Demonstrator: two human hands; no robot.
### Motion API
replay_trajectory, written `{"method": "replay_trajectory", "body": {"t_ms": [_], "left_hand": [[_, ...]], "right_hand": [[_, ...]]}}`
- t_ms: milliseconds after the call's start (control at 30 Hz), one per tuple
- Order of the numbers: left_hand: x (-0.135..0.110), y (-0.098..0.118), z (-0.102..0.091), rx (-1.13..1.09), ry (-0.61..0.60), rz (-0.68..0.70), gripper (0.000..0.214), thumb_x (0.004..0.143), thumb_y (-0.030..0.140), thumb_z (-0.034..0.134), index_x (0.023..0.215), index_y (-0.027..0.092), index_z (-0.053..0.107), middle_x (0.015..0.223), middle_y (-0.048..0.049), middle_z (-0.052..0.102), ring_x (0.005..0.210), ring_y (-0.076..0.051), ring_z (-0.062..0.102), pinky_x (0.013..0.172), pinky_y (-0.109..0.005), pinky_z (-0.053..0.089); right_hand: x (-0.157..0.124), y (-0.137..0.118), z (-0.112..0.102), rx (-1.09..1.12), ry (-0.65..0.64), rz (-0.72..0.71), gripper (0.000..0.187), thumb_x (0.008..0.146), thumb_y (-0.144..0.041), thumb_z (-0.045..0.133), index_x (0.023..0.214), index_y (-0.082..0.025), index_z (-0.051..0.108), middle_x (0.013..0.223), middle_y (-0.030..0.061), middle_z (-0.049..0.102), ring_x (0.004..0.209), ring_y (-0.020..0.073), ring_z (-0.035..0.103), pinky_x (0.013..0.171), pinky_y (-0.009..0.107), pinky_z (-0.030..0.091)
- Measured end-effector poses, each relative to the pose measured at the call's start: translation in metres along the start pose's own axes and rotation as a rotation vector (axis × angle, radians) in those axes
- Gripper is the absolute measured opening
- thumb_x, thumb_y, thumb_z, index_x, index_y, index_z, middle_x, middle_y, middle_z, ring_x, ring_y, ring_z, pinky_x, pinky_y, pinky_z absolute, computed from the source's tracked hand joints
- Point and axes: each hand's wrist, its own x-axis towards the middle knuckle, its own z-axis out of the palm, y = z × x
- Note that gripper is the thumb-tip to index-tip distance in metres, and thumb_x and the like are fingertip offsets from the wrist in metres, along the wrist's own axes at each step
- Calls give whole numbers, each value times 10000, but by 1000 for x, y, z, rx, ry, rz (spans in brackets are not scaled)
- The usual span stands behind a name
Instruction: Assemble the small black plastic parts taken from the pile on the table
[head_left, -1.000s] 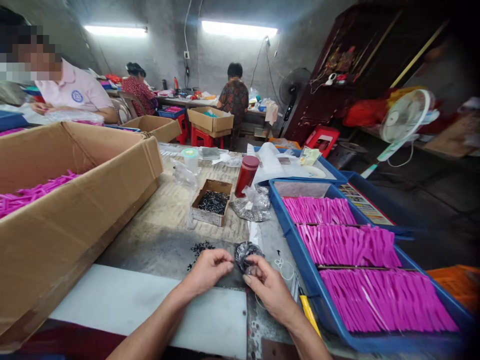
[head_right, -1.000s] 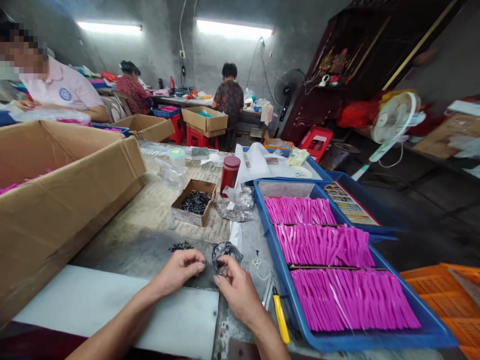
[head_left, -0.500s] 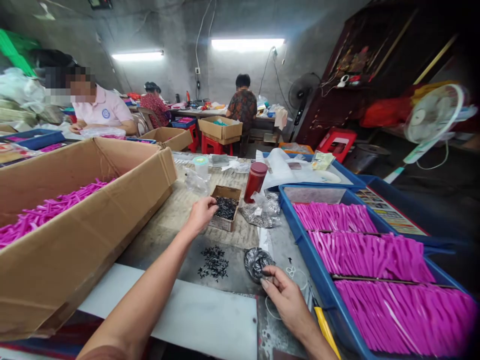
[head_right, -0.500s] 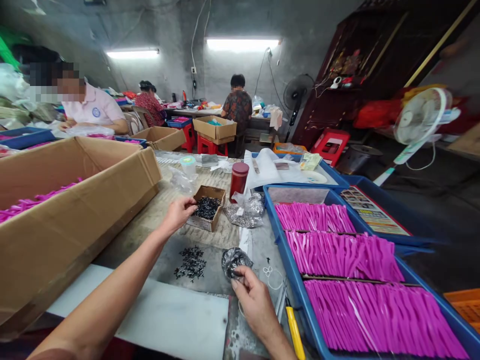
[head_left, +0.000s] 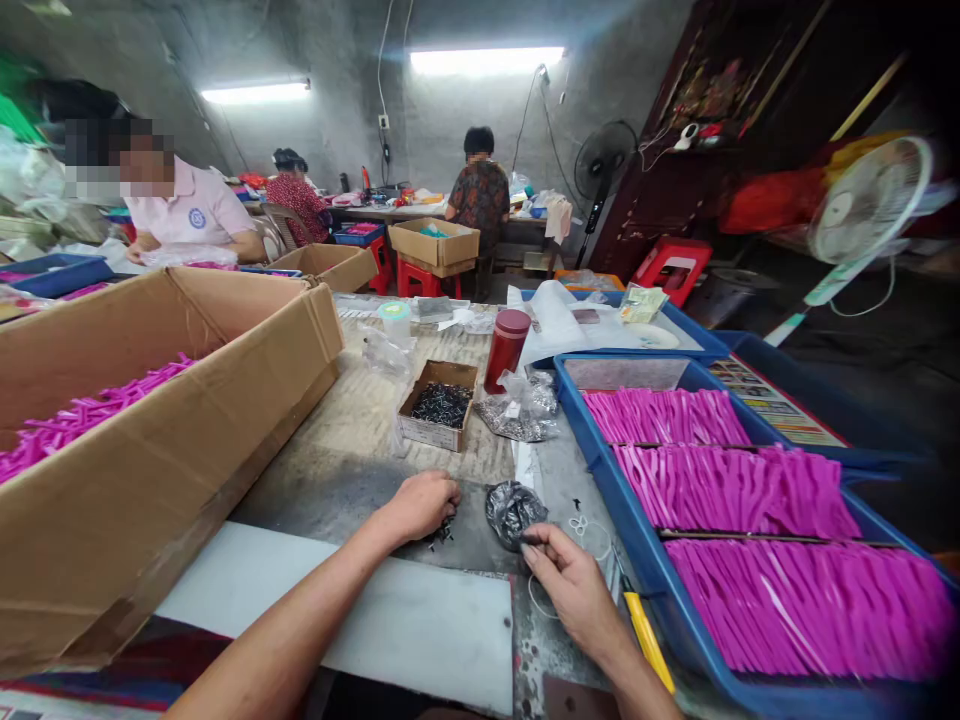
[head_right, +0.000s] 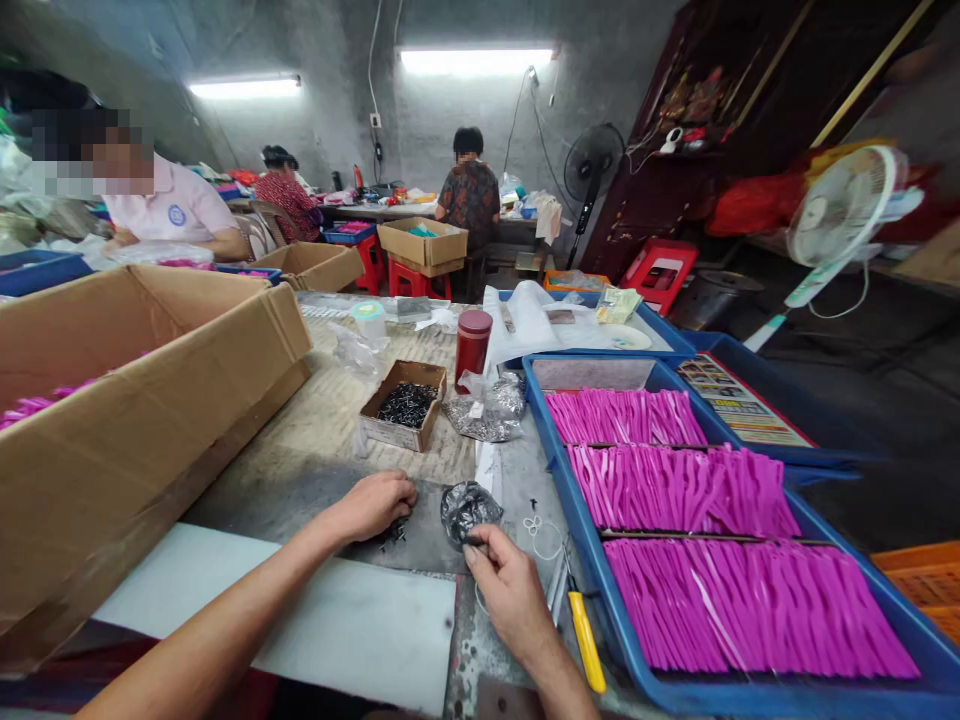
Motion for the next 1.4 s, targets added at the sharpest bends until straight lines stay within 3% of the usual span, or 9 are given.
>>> {"method": "replay_trajectory", "body": {"t_ms": [133,367,533,733,933,1100,1400], "left_hand": [[0,2,2,58,-11,11,169,694,135,395,716,165,560,744,-52,547,702,-167,498,584,-221,341],[-12,3,-1,-101,125,12,157,724,140,353,685,157,503,721,-22,510,684,-133,456,606,-202,340],[-19,1,-6,-356,284,-70,137,726,154,356,658,162,475,564,35,451,551,-97,403,533,-185,308],[-21,8,4,-733,297,-130,104,686,213,438,638,139,493,514,47,429,493,-77,387,486,-167,301],[-14,26,13,-1009,281,-120,112,658,207,479,700,119,533,545,36,473,500,-72,405,489,-162,314],[-11,29,21,-1003,292,-79,164,669,193,468,748,119,593,640,-2,581,576,-104,484,559,-187,367],[-14,30,29,-987,281,-82,210,660,180,478,795,128,630,753,-29,641,695,-143,549,654,-210,408]], "right_hand": [[-1,-1,0,15,4,11,190,709,-307,460,804,-156,525,527,-48,391,489,101,377,465,203,304],[-3,1,0,6,8,16,186,711,-294,459,810,-154,531,533,-44,412,493,102,389,471,207,314],[-4,4,-1,-17,13,-10,183,718,-298,455,799,-158,540,561,-31,462,520,110,426,492,210,342],[5,1,-4,-101,35,-33,177,715,-290,453,775,-157,552,582,-16,525,541,124,475,506,212,368],[24,-14,-7,-408,42,-119,163,716,-193,417,756,-163,571,710,26,595,685,155,533,626,237,384],[37,-15,-2,-722,5,-160,183,713,-146,397,728,-165,579,725,41,591,735,159,526,665,238,362],[44,-16,14,-1115,-86,-60,155,736,-155,406,760,-185,556,805,46,595,793,189,508,653,277,287]]}}
